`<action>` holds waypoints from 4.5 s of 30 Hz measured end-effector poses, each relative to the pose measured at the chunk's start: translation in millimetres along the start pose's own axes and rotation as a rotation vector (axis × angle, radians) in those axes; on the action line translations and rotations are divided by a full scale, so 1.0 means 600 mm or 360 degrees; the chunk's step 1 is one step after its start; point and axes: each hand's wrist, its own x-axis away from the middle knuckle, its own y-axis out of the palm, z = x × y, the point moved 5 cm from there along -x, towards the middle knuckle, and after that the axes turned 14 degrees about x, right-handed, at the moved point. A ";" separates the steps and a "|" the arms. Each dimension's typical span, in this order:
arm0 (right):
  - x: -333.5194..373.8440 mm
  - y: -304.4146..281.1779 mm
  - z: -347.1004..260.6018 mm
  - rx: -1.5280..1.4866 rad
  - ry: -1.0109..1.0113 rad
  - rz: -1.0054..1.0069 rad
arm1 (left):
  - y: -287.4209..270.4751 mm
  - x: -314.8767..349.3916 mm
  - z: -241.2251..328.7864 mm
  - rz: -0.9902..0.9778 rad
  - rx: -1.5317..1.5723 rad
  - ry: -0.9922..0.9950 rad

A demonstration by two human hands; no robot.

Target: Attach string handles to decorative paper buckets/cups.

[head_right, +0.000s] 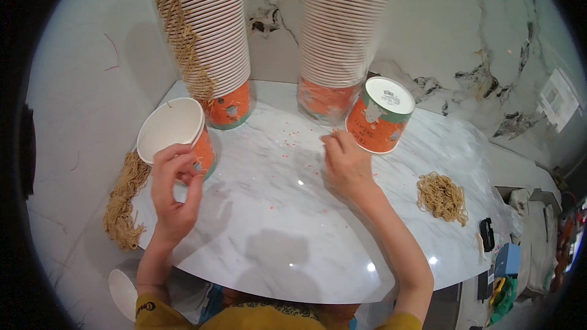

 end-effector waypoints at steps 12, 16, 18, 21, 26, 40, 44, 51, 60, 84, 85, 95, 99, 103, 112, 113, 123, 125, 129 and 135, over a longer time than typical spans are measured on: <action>0.152 -0.032 0.161 0.0250 0.0653 -0.0396 | 0.292 -0.137 0.006 -0.0432 0.0265 0.0425; 0.153 -0.030 0.157 0.0365 0.0516 -0.0392 | 0.403 -0.193 0.021 -0.0409 0.0199 0.0605; 0.153 -0.026 0.153 0.0452 0.0440 -0.0426 | 0.440 -0.210 0.029 -0.0428 0.0158 0.0658; 0.155 -0.017 0.158 0.0490 0.0396 -0.0479 | 0.484 -0.231 0.035 -0.0497 0.0040 0.0722; 0.156 -0.015 0.161 0.0479 0.0413 -0.0455 | 0.537 -0.247 0.012 -0.0615 -0.0108 0.0676; 0.157 -0.006 0.172 0.0451 0.0523 -0.0552 | 0.590 -0.260 -0.028 -0.0818 0.0402 0.0334; 0.158 -0.008 0.175 0.0441 0.0520 -0.0486 | 0.590 -0.262 -0.002 -0.0744 0.0368 0.0423; 0.155 -0.024 0.165 0.0284 0.0570 -0.0391 | 0.583 -0.279 -0.019 -0.0743 0.0464 0.0168; 0.154 -0.035 0.151 0.0288 0.0303 -0.0165 | 0.576 -0.295 -0.032 -0.0842 0.0618 -0.0087; 0.146 -0.002 0.150 0.0424 0.0341 -0.0361 | 0.566 -0.313 0.011 -0.0713 0.0490 0.0224; 0.145 -0.002 0.149 0.0421 0.0336 -0.0355 | 0.559 -0.322 0.011 -0.0710 0.0570 0.0114; 0.152 0.003 0.151 0.0511 0.0336 -0.0317 | 0.446 -0.326 0.027 -0.0255 0.1304 -0.0148; 0.155 0.005 0.155 0.0522 0.0397 -0.0439 | 0.366 -0.306 0.035 -0.0046 0.1411 -0.0182; 0.151 -0.002 0.153 0.0518 0.0448 -0.0491 | 0.324 -0.269 -0.006 -0.0014 0.1594 -0.0444; 0.160 0.009 0.160 0.0541 0.0443 -0.0457 | 0.319 -0.163 -0.160 -0.0002 0.2062 -0.1160; 0.158 0.009 0.158 0.0531 0.0446 -0.0461 | 0.321 -0.151 -0.177 0.0001 0.2120 -0.1296; 0.149 -0.020 0.147 0.0372 0.0580 -0.0320 | 0.345 -0.099 -0.272 -0.0016 0.2637 -0.1938; 0.140 -0.030 0.146 0.0265 0.0705 -0.0290 | 0.353 -0.083 -0.298 0.0064 0.2636 -0.2113; 0.126 -0.047 0.155 -0.1010 0.1334 -0.0091 | 0.362 -0.073 -0.306 -0.0024 0.2766 -0.2205; 0.105 -0.054 0.112 -0.1149 0.1268 -0.0090 | 0.370 -0.073 -0.235 -0.0021 0.2839 -0.2436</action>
